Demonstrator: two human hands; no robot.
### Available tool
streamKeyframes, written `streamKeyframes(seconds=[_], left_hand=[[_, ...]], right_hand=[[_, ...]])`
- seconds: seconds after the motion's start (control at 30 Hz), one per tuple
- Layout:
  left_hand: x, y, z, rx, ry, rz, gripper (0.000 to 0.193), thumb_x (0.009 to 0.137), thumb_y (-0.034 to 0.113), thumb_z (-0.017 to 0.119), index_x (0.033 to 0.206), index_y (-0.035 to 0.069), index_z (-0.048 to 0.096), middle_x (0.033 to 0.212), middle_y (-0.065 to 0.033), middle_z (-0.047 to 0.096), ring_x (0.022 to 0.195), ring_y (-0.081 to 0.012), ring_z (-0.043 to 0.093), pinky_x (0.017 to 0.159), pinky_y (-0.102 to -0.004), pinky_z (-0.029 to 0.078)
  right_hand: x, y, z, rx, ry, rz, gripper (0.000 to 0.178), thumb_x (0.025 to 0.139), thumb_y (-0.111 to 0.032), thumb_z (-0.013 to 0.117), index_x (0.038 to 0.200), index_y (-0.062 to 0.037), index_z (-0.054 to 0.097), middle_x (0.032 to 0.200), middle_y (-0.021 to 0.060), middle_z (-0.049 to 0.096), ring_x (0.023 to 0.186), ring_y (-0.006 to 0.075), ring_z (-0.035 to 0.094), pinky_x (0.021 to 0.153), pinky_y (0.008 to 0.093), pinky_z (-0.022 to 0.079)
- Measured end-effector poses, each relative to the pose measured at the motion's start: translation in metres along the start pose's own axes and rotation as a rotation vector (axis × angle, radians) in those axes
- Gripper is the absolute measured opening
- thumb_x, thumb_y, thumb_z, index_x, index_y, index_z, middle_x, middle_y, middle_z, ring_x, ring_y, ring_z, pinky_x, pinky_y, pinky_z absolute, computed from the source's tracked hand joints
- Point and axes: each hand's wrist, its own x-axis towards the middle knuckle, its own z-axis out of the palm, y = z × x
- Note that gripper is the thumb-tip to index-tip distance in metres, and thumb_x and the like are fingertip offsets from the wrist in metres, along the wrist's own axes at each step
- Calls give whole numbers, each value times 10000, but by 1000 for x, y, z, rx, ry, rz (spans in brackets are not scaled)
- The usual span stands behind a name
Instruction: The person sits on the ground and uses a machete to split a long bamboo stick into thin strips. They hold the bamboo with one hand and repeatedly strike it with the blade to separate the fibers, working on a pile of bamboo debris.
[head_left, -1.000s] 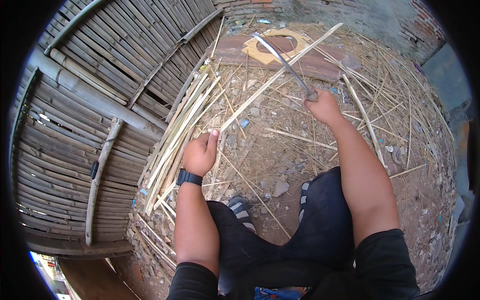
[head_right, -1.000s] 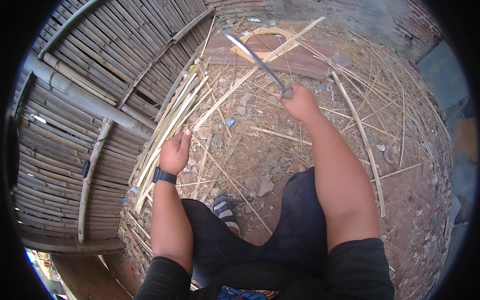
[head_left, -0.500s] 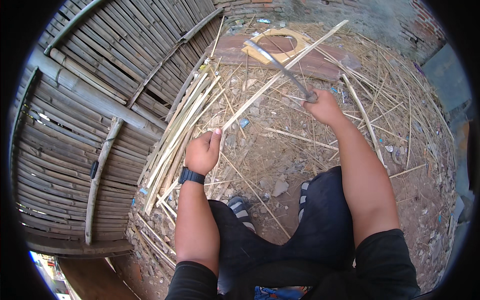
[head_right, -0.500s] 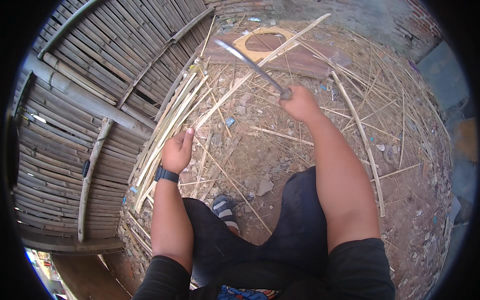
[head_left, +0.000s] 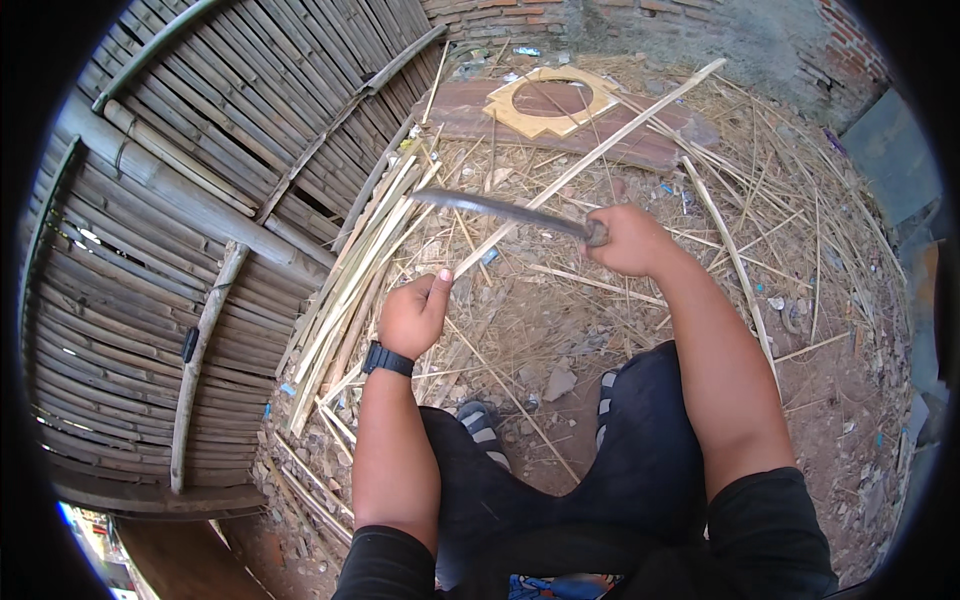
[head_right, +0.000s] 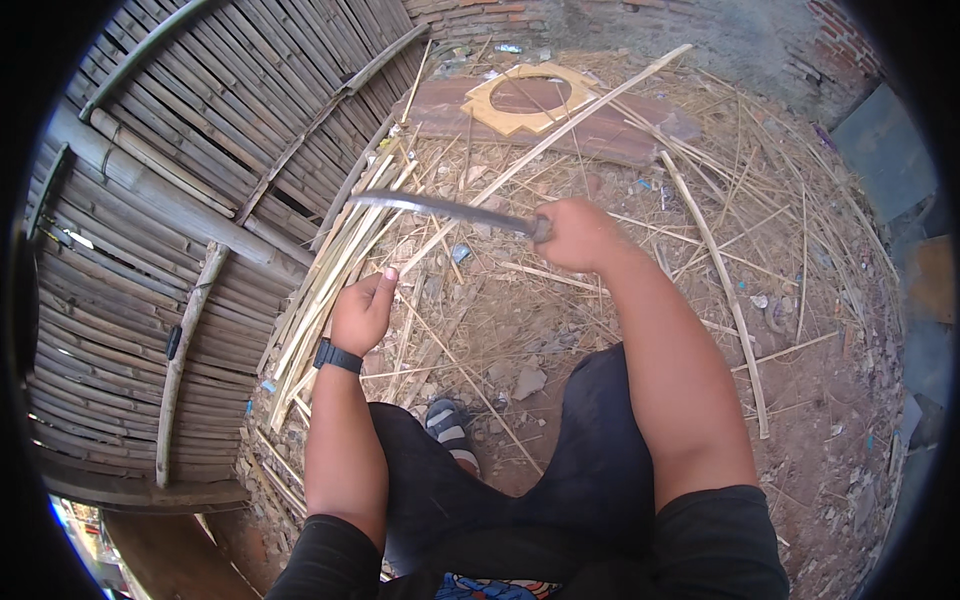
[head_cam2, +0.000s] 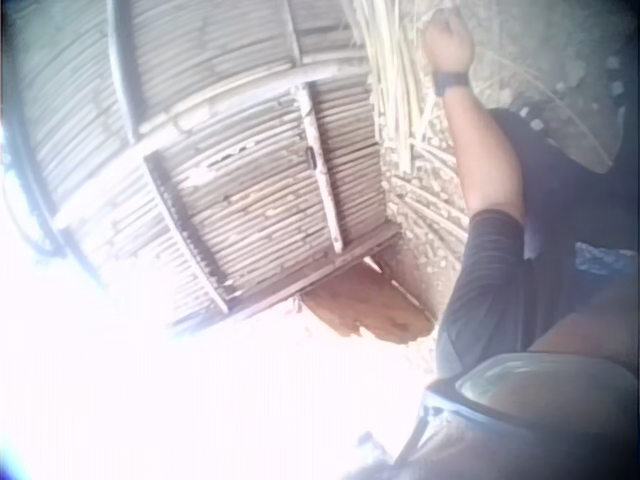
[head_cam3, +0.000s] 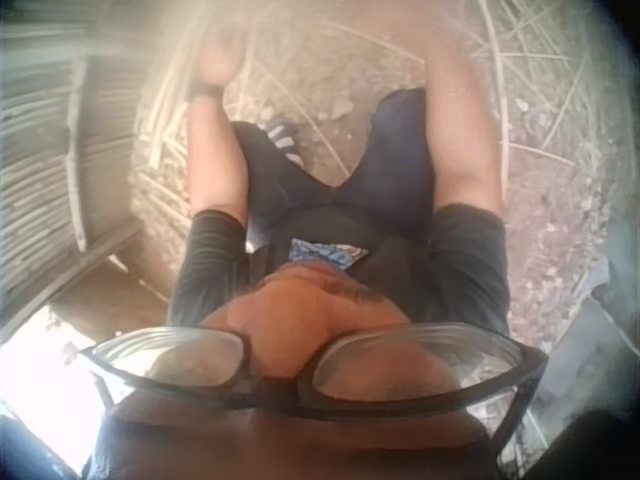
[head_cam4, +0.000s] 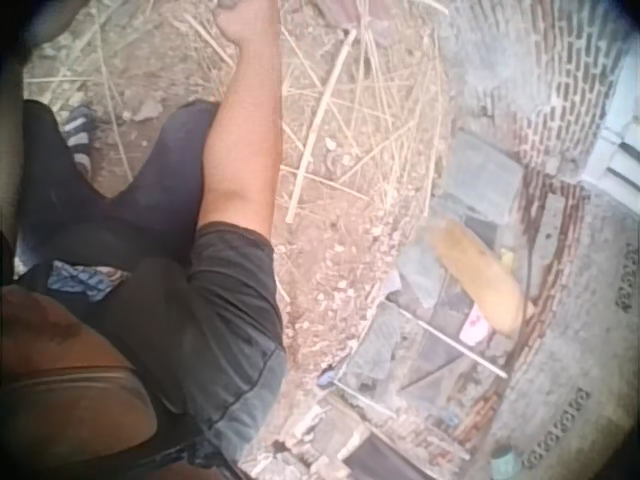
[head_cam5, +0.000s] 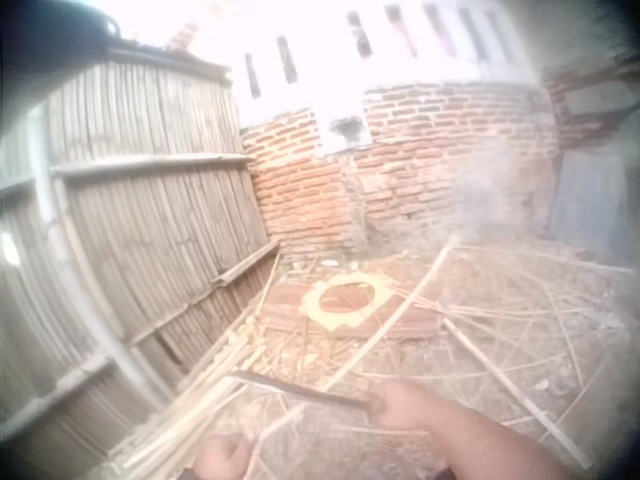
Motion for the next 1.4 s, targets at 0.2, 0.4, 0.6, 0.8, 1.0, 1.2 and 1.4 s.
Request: streamKeyframes(seconds=[0.2, 0.4, 0.6, 0.8, 1.0, 1.2, 1.4], left_hand=[[3, 3, 0, 146, 18, -49, 575, 1040, 527, 532, 790, 33, 686, 706, -227, 650, 689, -447, 643, 644, -502, 509], [3, 9, 4, 101, 28, -22, 556, 1042, 508, 539, 789, 35, 684, 699, -229, 644, 689, -450, 637, 651, -500, 511], [4, -3, -2, 121, 17, -33, 582, 1047, 527, 513, 789, 33, 684, 701, -227, 643, 692, -448, 635, 658, -501, 509], [7, -2, 5, 97, -70, -59, 605, 1043, 551, 501, 814, 24, 688, 737, -228, 663, 748, -445, 649, 699, -514, 510], [2, 6, 2, 120, -128, -75, 608, 1044, 555, 498, 814, 24, 686, 753, -232, 667, 749, -445, 650, 704, -500, 515], [3, -2, -5, 167, -82, -56, 592, 1044, 546, 507, 823, 29, 695, 761, -235, 671, 767, -448, 657, 694, -495, 519], [4, 5, 2, 72, -84, -50, 568, 1045, 521, 526, 821, 24, 685, 751, -238, 662, 734, -446, 644, 681, -496, 508]], right_hand=[[4, 37, 2, 129, 273, 262, 381, 831, -327, 807, 1090, -54, 748, 824, 188, 715, 819, 330, 712, 801, 440, 541], [-14, -30, -6, -174, -81, 17, 331, 847, -328, 773, 1054, -72, 737, 952, 221, 734, 956, 337, 722, 872, 462, 551], [11, 50, 3, 194, 240, 278, 339, 839, -318, 785, 1075, -78, 743, 967, 218, 737, 974, 347, 722, 887, 446, 546], [1, 24, 4, -11, 50, 172, 357, 833, -317, 778, 1104, -89, 744, 1004, 212, 743, 967, 379, 715, 886, 459, 550], [5, -18, 11, -83, -126, 19, 381, 831, -336, 776, 1111, -81, 739, 1028, 216, 741, 985, 399, 708, 897, 468, 558], [26, 61, 25, 152, 287, 300, 461, 833, -369, 789, 1116, -13, 714, 988, 247, 731, 983, 398, 711, 908, 452, 557], [0, -10, 7, -91, -39, 26, 474, 840, -341, 787, 1171, -11, 706, 997, 258, 731, 998, 415, 706, 932, 453, 548]])
